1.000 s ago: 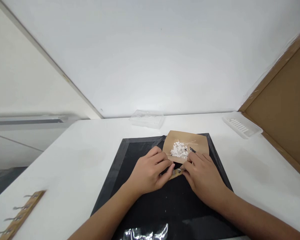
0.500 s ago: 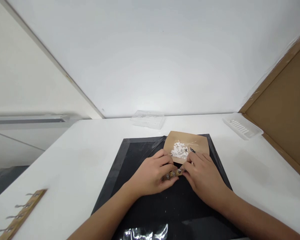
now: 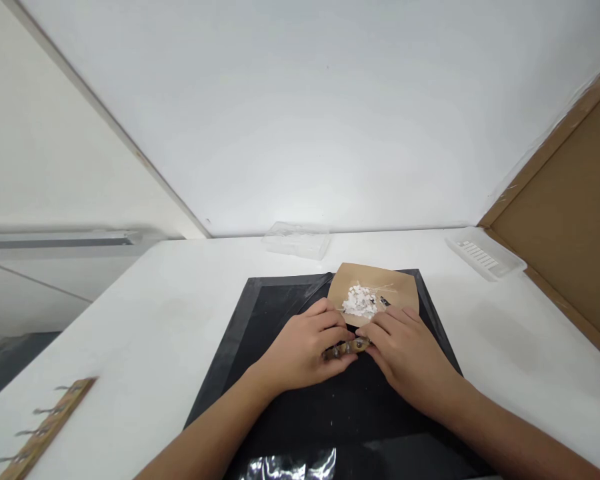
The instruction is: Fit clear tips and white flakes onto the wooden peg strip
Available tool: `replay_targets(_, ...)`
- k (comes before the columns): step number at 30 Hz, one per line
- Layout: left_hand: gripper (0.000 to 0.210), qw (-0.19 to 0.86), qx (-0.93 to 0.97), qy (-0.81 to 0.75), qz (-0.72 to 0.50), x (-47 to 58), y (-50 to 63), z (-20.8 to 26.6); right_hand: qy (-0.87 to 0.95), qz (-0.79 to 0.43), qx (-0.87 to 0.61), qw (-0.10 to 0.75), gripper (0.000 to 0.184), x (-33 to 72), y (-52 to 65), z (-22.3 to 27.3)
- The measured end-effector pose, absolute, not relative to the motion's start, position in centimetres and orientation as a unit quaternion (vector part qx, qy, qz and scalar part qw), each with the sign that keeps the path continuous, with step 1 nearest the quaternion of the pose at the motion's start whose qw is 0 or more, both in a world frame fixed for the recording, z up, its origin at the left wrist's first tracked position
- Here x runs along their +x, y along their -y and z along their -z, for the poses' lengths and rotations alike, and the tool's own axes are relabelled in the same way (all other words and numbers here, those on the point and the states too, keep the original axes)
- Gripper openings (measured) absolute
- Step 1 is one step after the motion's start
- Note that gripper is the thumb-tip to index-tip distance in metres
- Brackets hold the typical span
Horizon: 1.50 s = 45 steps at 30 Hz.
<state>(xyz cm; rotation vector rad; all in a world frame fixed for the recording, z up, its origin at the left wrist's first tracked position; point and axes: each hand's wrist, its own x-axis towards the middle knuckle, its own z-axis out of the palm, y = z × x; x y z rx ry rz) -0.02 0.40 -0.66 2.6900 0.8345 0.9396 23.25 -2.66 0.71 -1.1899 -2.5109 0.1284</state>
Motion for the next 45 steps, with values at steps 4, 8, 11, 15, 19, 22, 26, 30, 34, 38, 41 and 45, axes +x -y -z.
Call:
replay_targets(4, 0.007, 0.079, 0.905, -0.275, -0.316, 0.0, -0.4, 0.7, 0.891, -0.043, -0.414, 0.183, 0.02, 23.2, 2.5, -0.6)
replay_targets(8, 0.01, 0.065, 0.909, -0.274, -0.307, 0.0, -0.4, 0.6, 0.898, -0.046, -0.397, 0.185, 0.019, 23.1, 2.4, -0.4)
replay_targets(11, 0.01, 0.064, 0.908, -0.282, -0.304, 0.0, -0.4, 0.5, 0.903, -0.047, -0.385, 0.185, 0.017, 23.1, 2.3, -0.3)
replay_targets(15, 0.01, 0.054, 0.911, -0.272, -0.304, 0.0, -0.5, 0.7, 0.912, -0.052, -0.364, 0.181, 0.014, 23.3, 1.9, -0.3)
replay_targets(19, 0.011, 0.05, 0.911, -0.274, -0.305, -0.1, -0.5, 0.9, 0.926, -0.072, -0.332, 0.164, 0.01, 23.8, 1.1, -0.4)
replay_targets(22, 0.012, 0.051, 0.911, -0.278, -0.3, -0.2, -0.4, 0.9, 0.93, -0.076, -0.322, 0.158, 0.009, 24.1, 0.9, -0.6)
replay_targets(26, 0.013, 0.046, 0.913, -0.273, -0.299, -0.1, -0.5, 0.7, 0.93, -0.07, -0.318, 0.171, 0.012, 24.0, 0.9, -0.8)
replay_targets(30, 0.013, 0.041, 0.913, -0.269, -0.304, 0.0, -0.5, 0.6, 0.932, -0.064, -0.313, 0.173, 0.015, 23.9, 0.9, -0.9)
replay_targets(34, 0.013, 0.044, 0.914, -0.272, -0.298, -0.1, -0.5, 0.7, 0.936, -0.07, -0.301, 0.171, 0.014, 24.0, 0.6, -0.8)
replay_targets(38, 0.014, 0.05, 0.913, -0.276, -0.295, -0.3, -0.5, 1.0, 0.937, -0.074, -0.285, 0.186, 0.012, 24.2, 0.2, -0.6)
replay_targets(41, 0.015, 0.056, 0.913, -0.274, -0.298, -0.3, -0.6, 1.2, 0.937, -0.073, -0.28, 0.194, 0.011, 24.2, 0.0, -0.4)
replay_targets(45, 0.013, 0.063, 0.912, -0.268, -0.305, -0.3, -0.6, 1.2, 0.938, -0.067, -0.279, 0.194, 0.01, 24.1, -0.1, -0.3)
